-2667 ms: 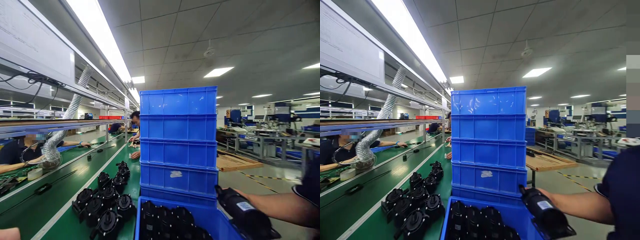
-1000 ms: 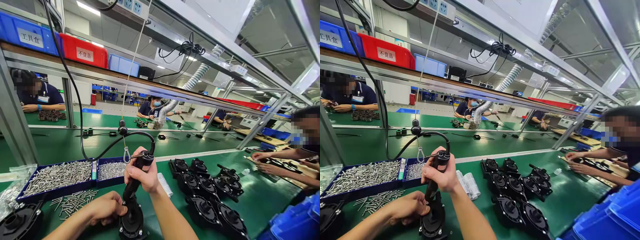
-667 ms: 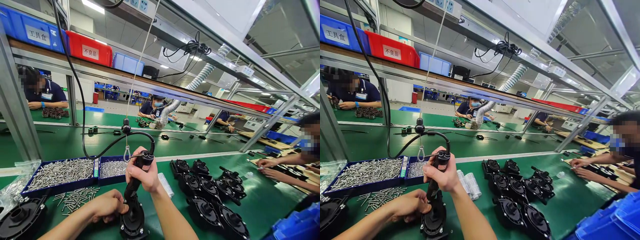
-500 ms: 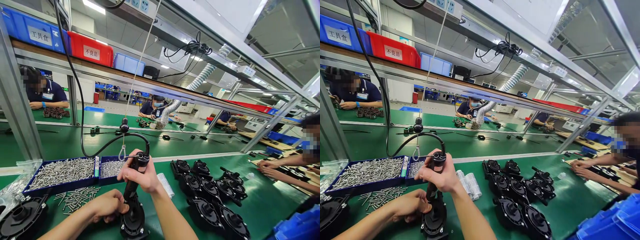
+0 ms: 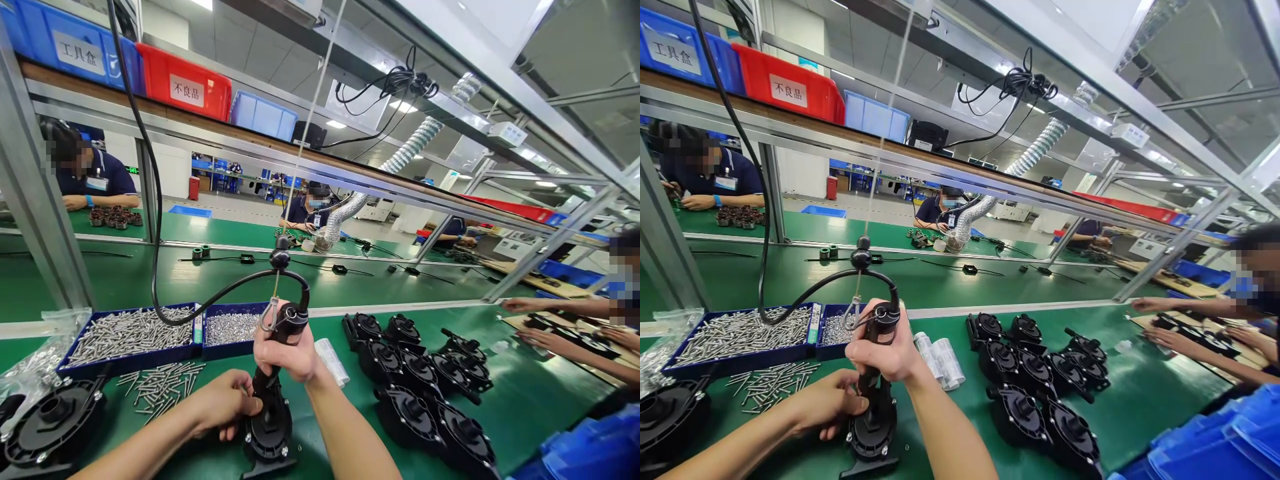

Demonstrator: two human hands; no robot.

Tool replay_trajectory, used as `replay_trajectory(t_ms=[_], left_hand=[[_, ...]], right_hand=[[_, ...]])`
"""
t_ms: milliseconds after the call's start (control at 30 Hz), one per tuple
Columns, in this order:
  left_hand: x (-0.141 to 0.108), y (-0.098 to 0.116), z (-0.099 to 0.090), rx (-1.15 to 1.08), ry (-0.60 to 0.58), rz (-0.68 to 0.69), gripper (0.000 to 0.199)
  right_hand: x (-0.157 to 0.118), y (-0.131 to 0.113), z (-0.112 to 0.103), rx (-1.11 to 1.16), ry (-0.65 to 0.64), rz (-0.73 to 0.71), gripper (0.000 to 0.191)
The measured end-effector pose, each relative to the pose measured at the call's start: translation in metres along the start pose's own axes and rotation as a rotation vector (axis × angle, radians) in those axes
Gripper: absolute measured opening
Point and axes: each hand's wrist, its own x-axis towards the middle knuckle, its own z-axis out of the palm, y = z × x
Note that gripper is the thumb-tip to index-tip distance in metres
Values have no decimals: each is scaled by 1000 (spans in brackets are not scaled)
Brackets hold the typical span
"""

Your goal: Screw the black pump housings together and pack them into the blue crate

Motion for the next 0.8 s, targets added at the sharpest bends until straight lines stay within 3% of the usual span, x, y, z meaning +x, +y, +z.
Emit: replay_trajectory(t_ms=[467,633,700,800], left_hand=[[9,-9,-6,38,-79,50,45],[-5,5,-11,204,-26,77,36],[-21,11,-10,466,98,163,24],[-41,1,11,896,446,363,19]], right_hand=[[0,-4,-1,-23,18,12,53],[1,-10,1,-10,-81,42,50],[1,-14,3,-35,-73,51,49],[1,-18,8,-112,28,52,43]])
